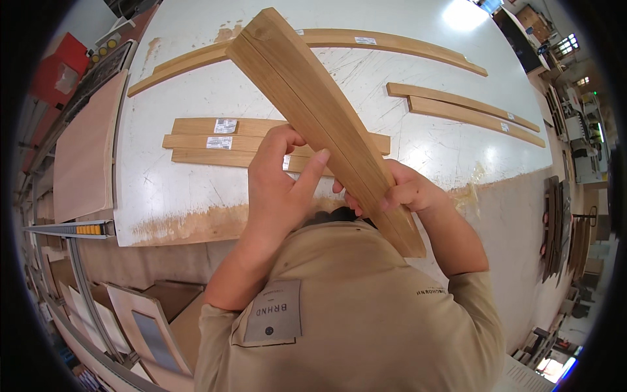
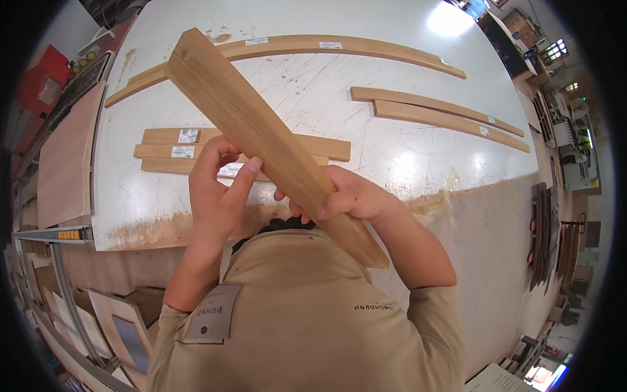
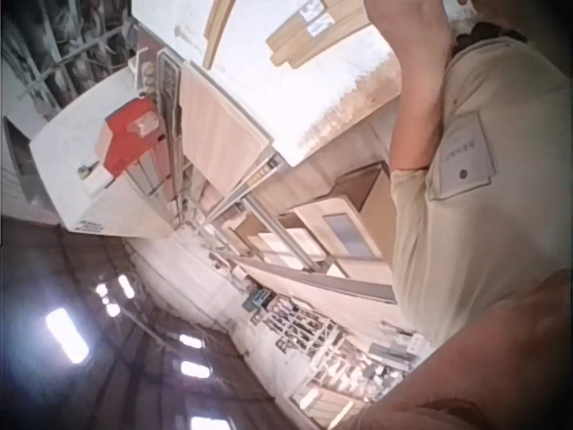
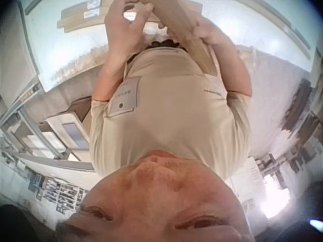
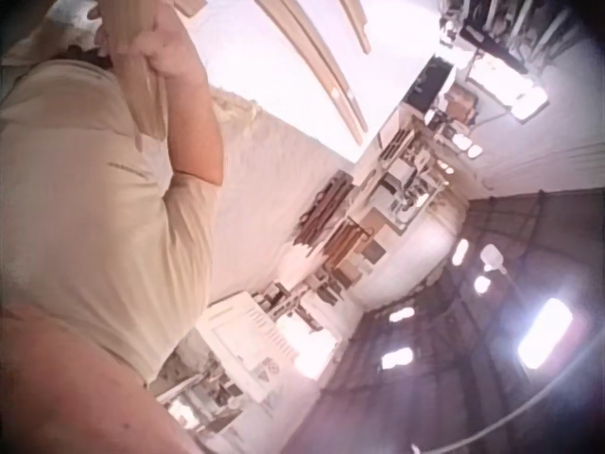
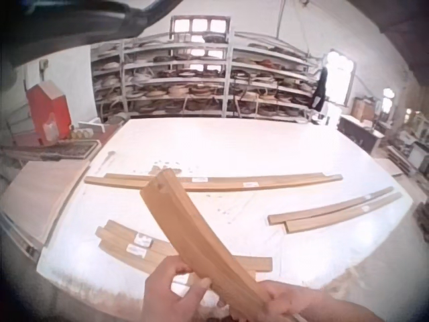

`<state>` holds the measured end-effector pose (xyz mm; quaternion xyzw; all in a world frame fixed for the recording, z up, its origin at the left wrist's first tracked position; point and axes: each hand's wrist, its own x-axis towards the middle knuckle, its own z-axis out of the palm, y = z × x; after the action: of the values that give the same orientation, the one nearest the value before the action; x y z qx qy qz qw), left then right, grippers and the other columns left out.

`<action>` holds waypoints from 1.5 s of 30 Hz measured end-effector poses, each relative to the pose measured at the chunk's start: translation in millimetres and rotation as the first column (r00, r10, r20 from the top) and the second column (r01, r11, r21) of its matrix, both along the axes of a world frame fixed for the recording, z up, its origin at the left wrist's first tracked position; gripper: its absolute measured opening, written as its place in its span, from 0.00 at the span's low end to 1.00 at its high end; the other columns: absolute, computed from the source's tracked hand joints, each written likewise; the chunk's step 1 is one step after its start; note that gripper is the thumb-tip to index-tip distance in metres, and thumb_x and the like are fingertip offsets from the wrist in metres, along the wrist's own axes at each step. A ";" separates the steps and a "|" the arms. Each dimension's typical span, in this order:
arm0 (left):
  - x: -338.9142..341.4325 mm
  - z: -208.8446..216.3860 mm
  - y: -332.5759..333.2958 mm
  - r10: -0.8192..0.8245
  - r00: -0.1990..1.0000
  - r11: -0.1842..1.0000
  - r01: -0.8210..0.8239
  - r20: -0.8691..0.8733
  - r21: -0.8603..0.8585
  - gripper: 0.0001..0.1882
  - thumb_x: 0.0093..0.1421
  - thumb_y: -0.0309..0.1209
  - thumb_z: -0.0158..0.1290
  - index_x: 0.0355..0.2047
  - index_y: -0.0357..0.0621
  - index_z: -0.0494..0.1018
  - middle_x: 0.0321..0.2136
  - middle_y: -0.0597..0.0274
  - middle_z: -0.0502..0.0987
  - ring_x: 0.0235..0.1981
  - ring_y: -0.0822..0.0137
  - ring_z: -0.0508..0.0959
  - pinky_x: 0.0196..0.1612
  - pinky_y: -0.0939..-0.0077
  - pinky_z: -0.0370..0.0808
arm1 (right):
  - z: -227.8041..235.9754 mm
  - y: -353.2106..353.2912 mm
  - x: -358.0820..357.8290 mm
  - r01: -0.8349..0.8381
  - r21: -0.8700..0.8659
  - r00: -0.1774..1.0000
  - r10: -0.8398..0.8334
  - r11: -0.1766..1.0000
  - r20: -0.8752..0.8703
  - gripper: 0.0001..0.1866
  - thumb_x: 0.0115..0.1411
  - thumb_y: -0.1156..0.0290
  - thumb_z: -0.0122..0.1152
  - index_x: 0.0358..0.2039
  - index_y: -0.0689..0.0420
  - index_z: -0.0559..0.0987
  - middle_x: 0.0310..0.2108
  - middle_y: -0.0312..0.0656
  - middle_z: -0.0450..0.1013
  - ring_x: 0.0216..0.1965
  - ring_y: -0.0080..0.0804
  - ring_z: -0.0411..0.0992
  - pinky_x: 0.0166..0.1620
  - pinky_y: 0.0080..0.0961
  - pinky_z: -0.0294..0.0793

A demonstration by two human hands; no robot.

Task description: The person removes plastic wrapping from several wooden planks on a workbench, inspects the surfaces, and stacks them. The person handles the planks one at a time, peeling off the film and placing the pieces together.

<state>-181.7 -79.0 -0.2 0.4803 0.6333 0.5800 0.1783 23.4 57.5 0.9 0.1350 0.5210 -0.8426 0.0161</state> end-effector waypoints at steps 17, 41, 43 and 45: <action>1.5 -20.7 11.1 -0.195 0.813 0.978 0.202 0.549 0.049 0.15 0.68 0.31 0.60 0.47 0.30 0.74 0.38 0.56 0.83 0.38 0.70 0.83 0.42 0.74 0.81 | -19.8 -2.4 -8.5 0.041 -0.463 0.997 -0.065 0.885 -0.034 0.48 0.46 0.60 0.65 0.67 0.70 0.63 0.53 0.70 0.73 0.40 0.56 0.81 0.41 0.48 0.84; -83.8 35.6 9.5 0.209 0.949 0.971 -0.173 -0.236 0.164 0.28 0.55 0.35 0.71 0.53 0.38 0.77 0.47 0.55 0.82 0.44 0.62 0.81 0.48 0.68 0.78 | -14.5 -18.4 13.8 -0.070 -0.223 0.997 0.073 0.972 0.004 0.38 0.56 0.59 0.66 0.62 0.69 0.70 0.54 0.57 0.74 0.43 0.36 0.77 0.44 0.34 0.80; -79.4 36.7 7.7 0.176 0.974 0.978 -0.158 -0.140 0.136 0.25 0.55 0.34 0.71 0.51 0.38 0.79 0.45 0.56 0.83 0.44 0.62 0.81 0.48 0.69 0.77 | -13.8 -18.7 15.0 -0.091 -0.175 0.996 0.093 0.980 0.001 0.37 0.57 0.59 0.65 0.61 0.69 0.71 0.55 0.56 0.74 0.43 0.35 0.77 0.44 0.34 0.80; -77.7 35.8 8.1 0.167 0.984 0.976 -0.155 -0.069 0.151 0.23 0.55 0.32 0.70 0.49 0.38 0.80 0.44 0.56 0.82 0.44 0.63 0.81 0.48 0.69 0.77 | -14.1 -17.5 15.8 -0.123 -0.134 0.992 0.123 0.983 -0.003 0.36 0.58 0.59 0.64 0.61 0.69 0.71 0.55 0.55 0.74 0.44 0.34 0.77 0.45 0.33 0.79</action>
<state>-259.4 -70.9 35.6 0.4623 0.6330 0.6171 0.0692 39.2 39.9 -13.2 0.1035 0.4706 -0.8727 0.0785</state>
